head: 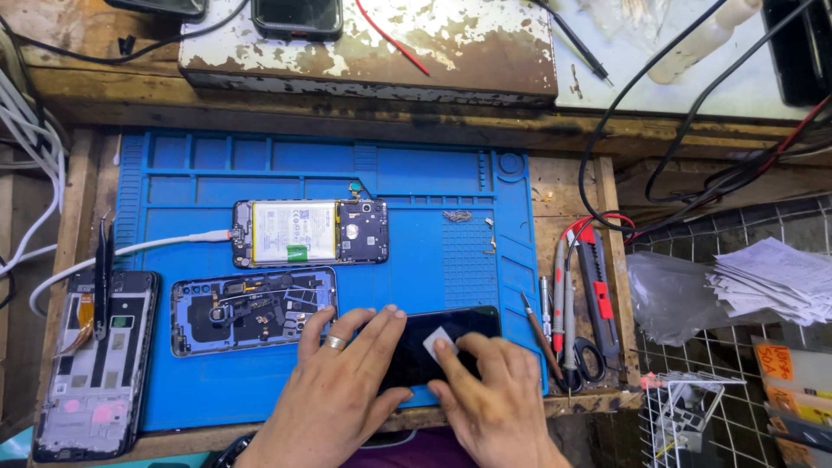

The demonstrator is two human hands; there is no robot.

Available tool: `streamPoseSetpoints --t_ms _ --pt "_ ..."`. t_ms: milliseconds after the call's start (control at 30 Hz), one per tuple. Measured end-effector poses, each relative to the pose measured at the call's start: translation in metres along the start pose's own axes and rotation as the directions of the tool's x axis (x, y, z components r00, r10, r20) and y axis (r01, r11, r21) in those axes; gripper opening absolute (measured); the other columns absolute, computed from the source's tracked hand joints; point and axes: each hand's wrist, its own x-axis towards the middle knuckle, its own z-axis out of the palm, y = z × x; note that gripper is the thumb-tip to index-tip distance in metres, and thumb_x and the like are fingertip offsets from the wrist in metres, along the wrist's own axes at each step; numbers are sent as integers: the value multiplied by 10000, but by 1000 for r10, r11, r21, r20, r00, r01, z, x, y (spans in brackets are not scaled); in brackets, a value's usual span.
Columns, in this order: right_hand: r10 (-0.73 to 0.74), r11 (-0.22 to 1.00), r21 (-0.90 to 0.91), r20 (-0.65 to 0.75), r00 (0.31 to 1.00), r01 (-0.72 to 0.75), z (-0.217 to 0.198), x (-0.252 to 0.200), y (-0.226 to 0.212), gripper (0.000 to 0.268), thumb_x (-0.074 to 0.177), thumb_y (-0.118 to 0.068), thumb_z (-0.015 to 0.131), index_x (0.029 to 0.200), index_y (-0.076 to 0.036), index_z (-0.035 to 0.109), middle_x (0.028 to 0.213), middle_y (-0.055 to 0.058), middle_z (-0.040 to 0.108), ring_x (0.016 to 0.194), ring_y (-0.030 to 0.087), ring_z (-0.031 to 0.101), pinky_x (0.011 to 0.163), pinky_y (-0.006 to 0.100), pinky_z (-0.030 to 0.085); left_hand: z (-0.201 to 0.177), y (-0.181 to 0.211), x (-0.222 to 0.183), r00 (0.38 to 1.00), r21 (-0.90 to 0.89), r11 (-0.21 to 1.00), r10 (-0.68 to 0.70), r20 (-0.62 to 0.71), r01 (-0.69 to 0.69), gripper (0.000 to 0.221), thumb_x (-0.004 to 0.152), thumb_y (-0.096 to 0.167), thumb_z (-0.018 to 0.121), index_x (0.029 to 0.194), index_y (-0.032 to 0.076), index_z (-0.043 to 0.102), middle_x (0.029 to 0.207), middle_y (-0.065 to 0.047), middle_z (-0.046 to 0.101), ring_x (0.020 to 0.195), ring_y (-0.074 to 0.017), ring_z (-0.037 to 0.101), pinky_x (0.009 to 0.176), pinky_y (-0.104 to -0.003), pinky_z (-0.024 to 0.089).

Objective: The person manipulates internal smartphone components on a workbench. They handle a mobile screen, disconnect ribbon cables, and use a cloth to wipe the surface of a mobile device.

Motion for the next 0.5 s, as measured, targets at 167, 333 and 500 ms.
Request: streamPoseSetpoints --t_ms 167,333,500 --pt "62 991 -120 -20 998 -64 -2 -1 1 491 802 -324 764 1232 -96 698 1168 118 603 1075 344 543 930 483 389 3 -1 0 1000 0 1000 -8 8 8 834 765 350 783 1399 -71 442 1387 -195 542 1255 -356 490 1077 -594 257" --pt "7 997 -82 41 999 -4 3 -3 1 511 809 -361 759 1244 -100 695 1195 121 601 1099 328 538 936 472 385 5 -4 -3 1000 -21 1000 -11 11 11 834 772 341 788 1409 -68 436 1405 -192 539 1267 -361 488 1090 -590 266" --pt "66 991 -121 10 998 -64 1 -2 0 522 818 -357 765 1264 -94 696 1199 121 596 1098 341 527 927 478 383 7 -2 -1 1000 -19 1000 -7 -13 7 851 759 353 792 1402 -77 439 1391 -196 543 1256 -359 495 1074 -600 264"
